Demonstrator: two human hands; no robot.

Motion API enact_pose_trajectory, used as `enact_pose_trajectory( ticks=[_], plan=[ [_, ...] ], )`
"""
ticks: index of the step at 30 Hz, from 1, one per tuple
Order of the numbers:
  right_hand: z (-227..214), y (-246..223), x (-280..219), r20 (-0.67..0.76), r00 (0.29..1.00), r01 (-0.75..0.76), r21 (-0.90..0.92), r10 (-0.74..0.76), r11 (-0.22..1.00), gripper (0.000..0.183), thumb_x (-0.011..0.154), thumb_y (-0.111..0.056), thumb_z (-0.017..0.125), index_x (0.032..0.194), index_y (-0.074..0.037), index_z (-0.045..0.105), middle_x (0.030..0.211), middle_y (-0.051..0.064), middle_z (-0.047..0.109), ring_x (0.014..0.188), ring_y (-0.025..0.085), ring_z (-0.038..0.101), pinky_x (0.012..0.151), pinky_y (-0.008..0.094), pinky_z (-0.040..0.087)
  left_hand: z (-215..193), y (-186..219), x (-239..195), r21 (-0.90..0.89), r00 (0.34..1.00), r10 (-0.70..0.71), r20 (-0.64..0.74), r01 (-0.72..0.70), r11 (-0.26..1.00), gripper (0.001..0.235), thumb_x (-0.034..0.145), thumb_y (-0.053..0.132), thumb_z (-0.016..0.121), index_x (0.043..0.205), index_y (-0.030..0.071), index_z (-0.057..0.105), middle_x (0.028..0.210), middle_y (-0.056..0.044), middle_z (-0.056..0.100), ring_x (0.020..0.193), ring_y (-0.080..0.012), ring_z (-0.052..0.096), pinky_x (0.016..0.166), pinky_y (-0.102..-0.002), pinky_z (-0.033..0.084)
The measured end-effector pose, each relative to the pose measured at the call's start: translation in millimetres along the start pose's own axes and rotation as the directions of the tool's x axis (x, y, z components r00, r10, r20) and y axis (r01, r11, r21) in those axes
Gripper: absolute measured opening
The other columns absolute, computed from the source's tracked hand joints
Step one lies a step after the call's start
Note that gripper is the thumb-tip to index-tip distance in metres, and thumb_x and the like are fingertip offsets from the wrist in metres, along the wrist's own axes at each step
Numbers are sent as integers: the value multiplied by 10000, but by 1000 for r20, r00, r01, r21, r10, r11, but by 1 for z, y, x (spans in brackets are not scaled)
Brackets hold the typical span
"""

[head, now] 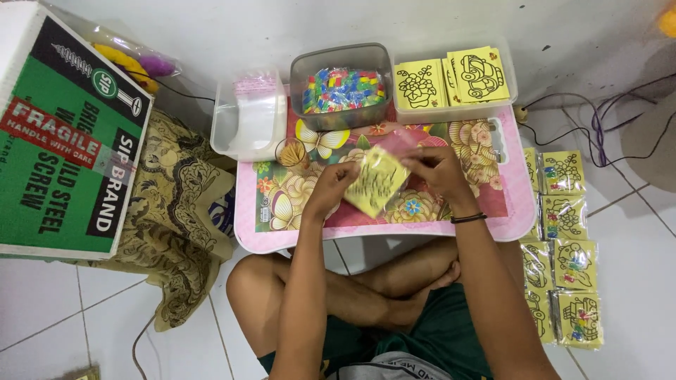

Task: The person sits on the floor and packs small yellow cards with printed designs into clear plastic bags. They pick up a card, place it inside a bag, and then set the packaged item aside on the floor.

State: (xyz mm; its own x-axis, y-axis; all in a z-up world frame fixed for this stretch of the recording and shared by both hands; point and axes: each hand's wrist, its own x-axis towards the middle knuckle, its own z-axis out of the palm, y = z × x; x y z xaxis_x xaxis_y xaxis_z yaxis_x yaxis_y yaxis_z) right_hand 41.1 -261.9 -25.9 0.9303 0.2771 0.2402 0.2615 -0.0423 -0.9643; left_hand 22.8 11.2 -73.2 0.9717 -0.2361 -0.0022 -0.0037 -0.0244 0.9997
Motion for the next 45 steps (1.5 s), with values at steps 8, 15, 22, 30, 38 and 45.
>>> enact_pose_trajectory(
  ticks=[8,15,22,30,38,45],
  plan=[
    [6,-4,5,-327,944,23,182,38,983,163,880,-70,828,1033,-30,787,672,84,683,594,112,661,527,252,562,13,28,-6,-26,1000,10,-26,-10,1000,247,1000,293,677,944,54,703,729,-104,696,739,-157,659,762,-285,539],
    [4,-8,2,-313,937,189,87,-153,978,127,931,-179,749,952,-56,774,1182,130,638,1136,187,583,1022,351,459,16,38,-15,7,995,35,-95,-34,999,165,998,163,691,954,10,735,707,-75,660,691,-136,614,723,-287,543],
    [6,-32,4,-189,978,123,176,-90,977,185,867,-76,800,1024,19,777,815,45,485,736,104,586,620,244,559,16,40,-18,-20,995,63,-71,-65,998,169,1000,183,693,939,36,752,700,-100,680,700,-155,598,719,-301,522],
    [0,13,1,-102,993,-54,120,66,991,209,835,-38,834,1032,-5,773,806,62,713,775,96,671,674,252,566,15,53,-22,18,999,22,-49,-21,1000,186,983,209,714,1013,25,718,805,-104,711,787,-175,609,734,-349,525],
    [5,-7,3,-209,970,144,84,-124,986,84,865,-92,826,875,-24,778,1012,135,683,1067,197,627,912,337,513,19,61,-28,-11,987,13,-160,-15,1000,151,997,186,690,1001,36,677,811,-58,680,800,-156,614,737,-333,528],
    [2,-3,9,-508,862,163,294,9,942,239,937,-234,638,985,-6,692,1064,103,658,813,113,608,630,217,553,13,56,-30,-68,974,77,-212,-94,993,138,1017,183,664,1003,46,677,816,-30,656,784,-148,591,757,-343,525]
  ],
)
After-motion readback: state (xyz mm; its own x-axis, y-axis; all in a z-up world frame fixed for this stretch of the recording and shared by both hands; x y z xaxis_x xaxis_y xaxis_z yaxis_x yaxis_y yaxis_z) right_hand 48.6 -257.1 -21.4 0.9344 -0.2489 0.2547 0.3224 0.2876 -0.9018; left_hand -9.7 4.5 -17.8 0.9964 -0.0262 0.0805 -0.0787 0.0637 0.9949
